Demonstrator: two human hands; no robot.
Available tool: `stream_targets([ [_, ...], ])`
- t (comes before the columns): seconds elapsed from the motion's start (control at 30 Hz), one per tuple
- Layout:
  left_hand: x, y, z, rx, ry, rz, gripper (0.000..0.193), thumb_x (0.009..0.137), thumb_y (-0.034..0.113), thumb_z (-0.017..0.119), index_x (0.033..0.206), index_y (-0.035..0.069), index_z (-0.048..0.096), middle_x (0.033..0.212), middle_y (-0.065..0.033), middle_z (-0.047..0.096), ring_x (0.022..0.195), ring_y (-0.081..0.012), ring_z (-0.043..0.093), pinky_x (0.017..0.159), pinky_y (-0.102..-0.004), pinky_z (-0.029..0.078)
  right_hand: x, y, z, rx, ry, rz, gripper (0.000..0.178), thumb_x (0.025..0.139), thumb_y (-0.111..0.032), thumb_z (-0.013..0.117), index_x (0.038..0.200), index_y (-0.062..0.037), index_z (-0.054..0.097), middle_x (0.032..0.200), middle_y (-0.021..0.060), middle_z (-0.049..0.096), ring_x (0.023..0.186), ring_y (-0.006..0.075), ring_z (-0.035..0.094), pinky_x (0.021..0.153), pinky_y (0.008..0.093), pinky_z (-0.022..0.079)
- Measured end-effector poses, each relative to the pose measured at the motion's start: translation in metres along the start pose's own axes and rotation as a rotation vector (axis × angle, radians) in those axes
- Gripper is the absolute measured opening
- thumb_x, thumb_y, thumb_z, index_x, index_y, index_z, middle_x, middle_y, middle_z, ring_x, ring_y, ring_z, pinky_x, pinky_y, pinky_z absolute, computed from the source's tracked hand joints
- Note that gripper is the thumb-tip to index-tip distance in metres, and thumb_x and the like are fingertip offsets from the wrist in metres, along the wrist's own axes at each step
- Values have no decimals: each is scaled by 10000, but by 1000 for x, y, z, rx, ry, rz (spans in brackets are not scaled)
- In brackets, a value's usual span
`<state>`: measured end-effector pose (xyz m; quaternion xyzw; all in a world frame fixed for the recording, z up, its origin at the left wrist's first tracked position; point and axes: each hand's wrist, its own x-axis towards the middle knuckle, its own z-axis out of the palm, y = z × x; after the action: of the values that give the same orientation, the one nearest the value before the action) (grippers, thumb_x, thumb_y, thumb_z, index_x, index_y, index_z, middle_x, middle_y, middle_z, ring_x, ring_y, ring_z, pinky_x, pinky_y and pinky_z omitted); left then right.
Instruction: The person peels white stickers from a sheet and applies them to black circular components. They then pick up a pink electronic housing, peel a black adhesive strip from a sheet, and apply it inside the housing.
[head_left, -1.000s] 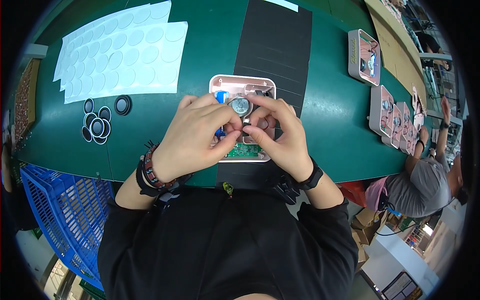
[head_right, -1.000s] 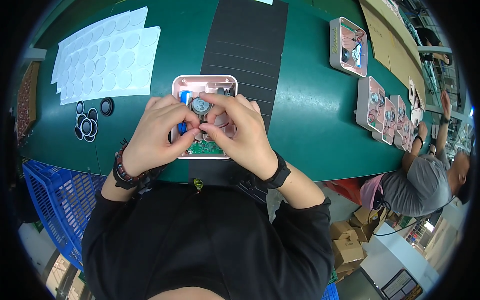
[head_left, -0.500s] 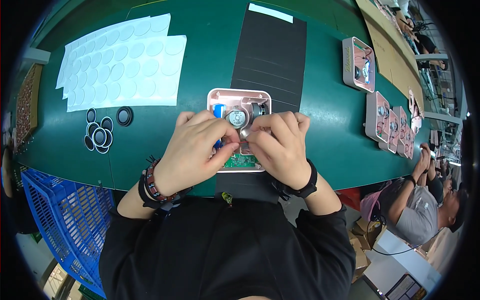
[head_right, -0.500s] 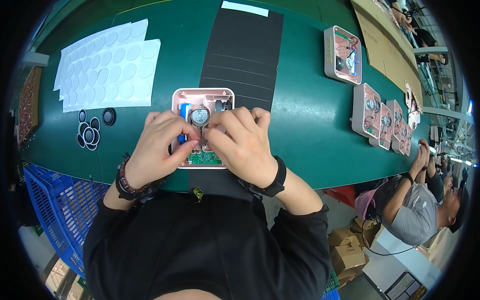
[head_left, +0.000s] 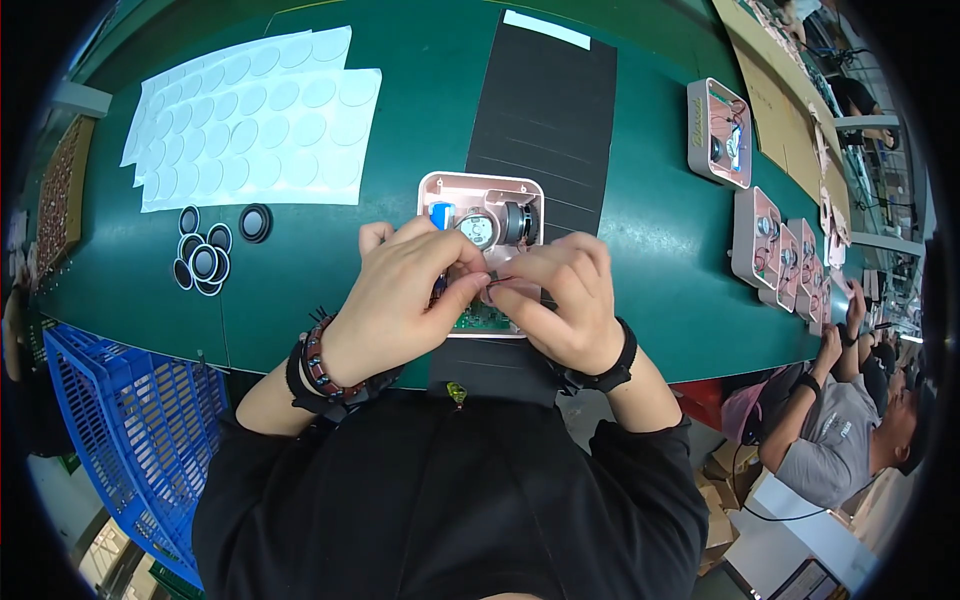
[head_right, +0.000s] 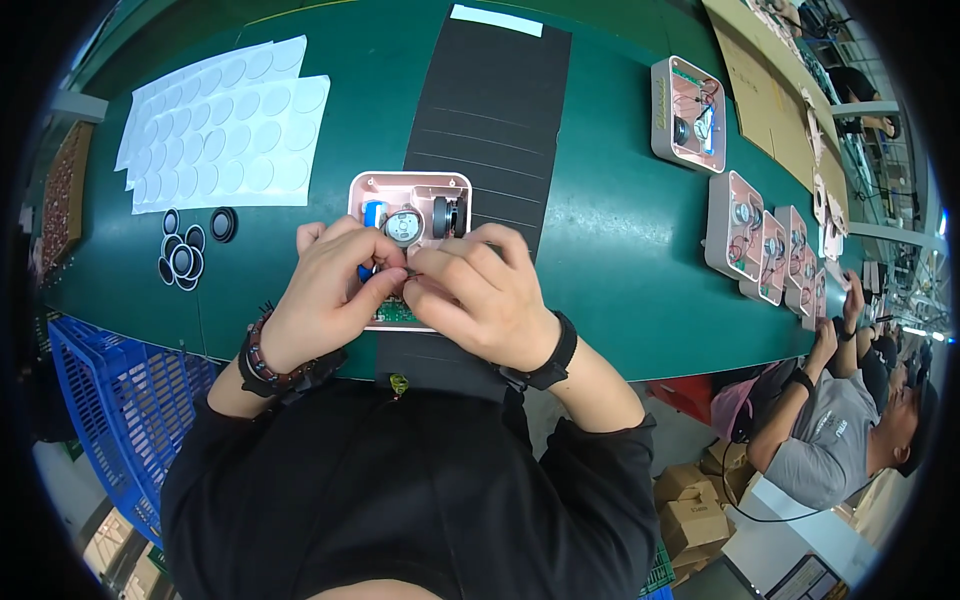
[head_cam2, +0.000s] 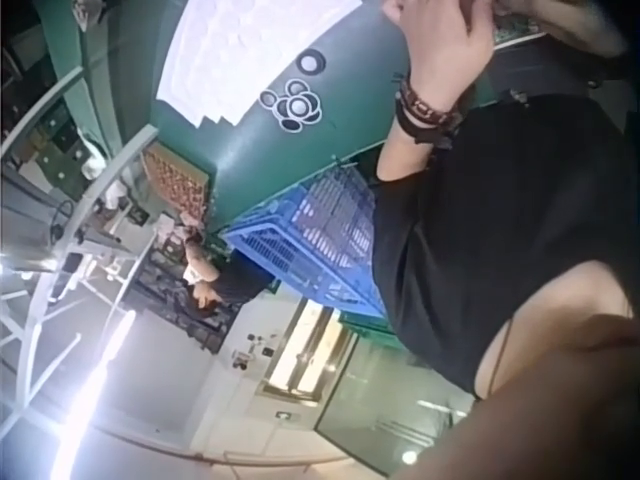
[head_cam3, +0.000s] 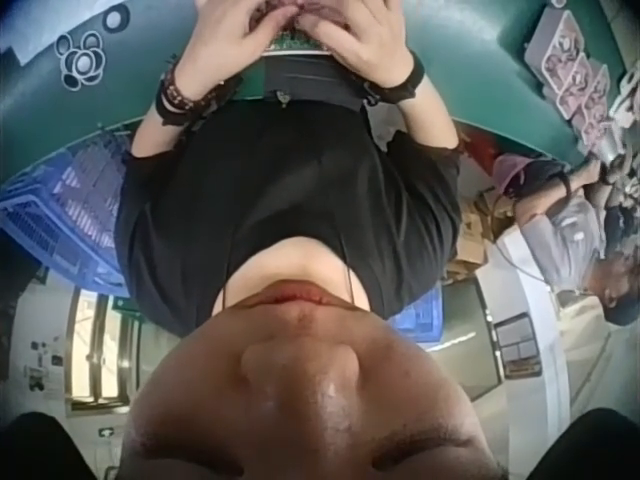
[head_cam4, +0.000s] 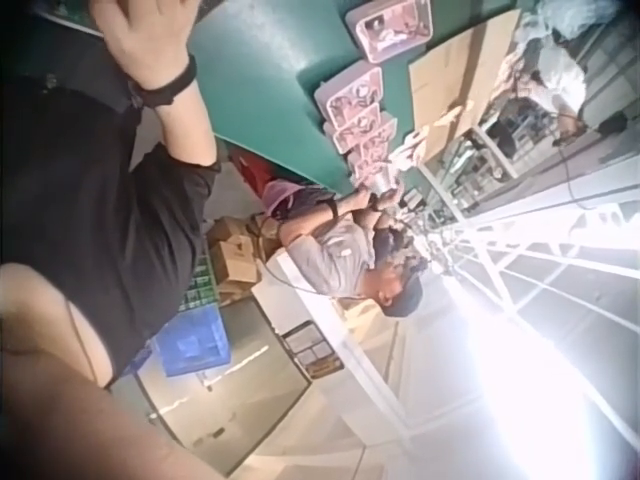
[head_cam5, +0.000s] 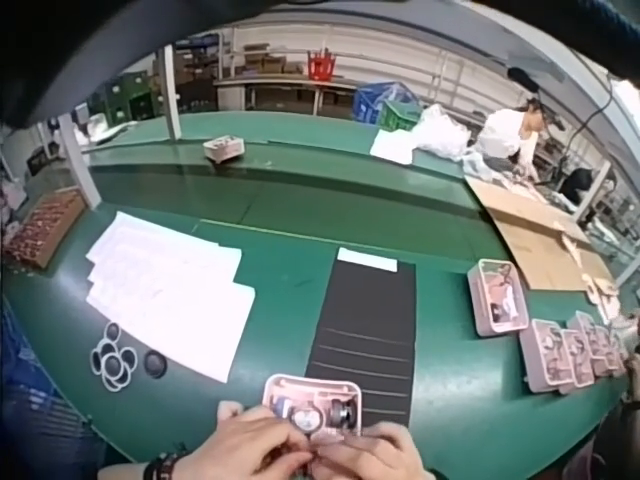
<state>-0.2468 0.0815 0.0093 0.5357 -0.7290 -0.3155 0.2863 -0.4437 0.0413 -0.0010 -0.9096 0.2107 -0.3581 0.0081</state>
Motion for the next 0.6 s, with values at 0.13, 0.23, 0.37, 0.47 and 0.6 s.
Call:
stream_targets([
  [0.13, -2, -5, 1, -39, 20, 11, 42, 850, 152, 640, 838, 118, 619, 749, 40, 596, 799, -135, 528, 768, -334, 249, -4, 2, 5, 231, -36, 35, 269, 628, -29, 719, 882, -56, 632, 978, 73, 603, 833, 220, 592, 738, 362, 485],
  [0.23, -4, -4, 0, -84, 11, 40, 52, 816, 128, 666, 854, 115, 633, 802, 32, 596, 763, -130, 511, 789, -316, 258, -10, 1, 12, 326, 67, 102, 267, 646, -29, 720, 893, -14, 619, 947, 96, 613, 832, 234, 623, 724, 330, 519],
  [0.37, -6, -4, -1, -95, -12, 54, 89, 791, 148, 703, 852, 122, 645, 786, 47, 603, 762, -118, 518, 778, -318, 259, -8, -1, 10, 355, 53, 154, 286, 630, 1, 734, 893, -6, 623, 941, 97, 613, 799, 240, 625, 684, 324, 524],
  [0.47, -6, -1, 1, -43, 15, 51, 115, 776, 164, 722, 844, 123, 639, 770, 55, 599, 770, -116, 524, 770, -322, 260, -8, -2, 11, 344, 54, 152, 277, 636, -3, 736, 889, -4, 621, 937, 98, 612, 799, 238, 625, 685, 327, 524],
  [0.6, -4, 1, 5, 14, 62, 87, 108, 775, 170, 714, 828, 138, 627, 732, 68, 600, 771, -114, 532, 757, -339, 252, -8, 2, 10, 323, 50, 112, 295, 643, -8, 734, 919, -1, 630, 938, 96, 612, 797, 231, 624, 681, 325, 521],
])
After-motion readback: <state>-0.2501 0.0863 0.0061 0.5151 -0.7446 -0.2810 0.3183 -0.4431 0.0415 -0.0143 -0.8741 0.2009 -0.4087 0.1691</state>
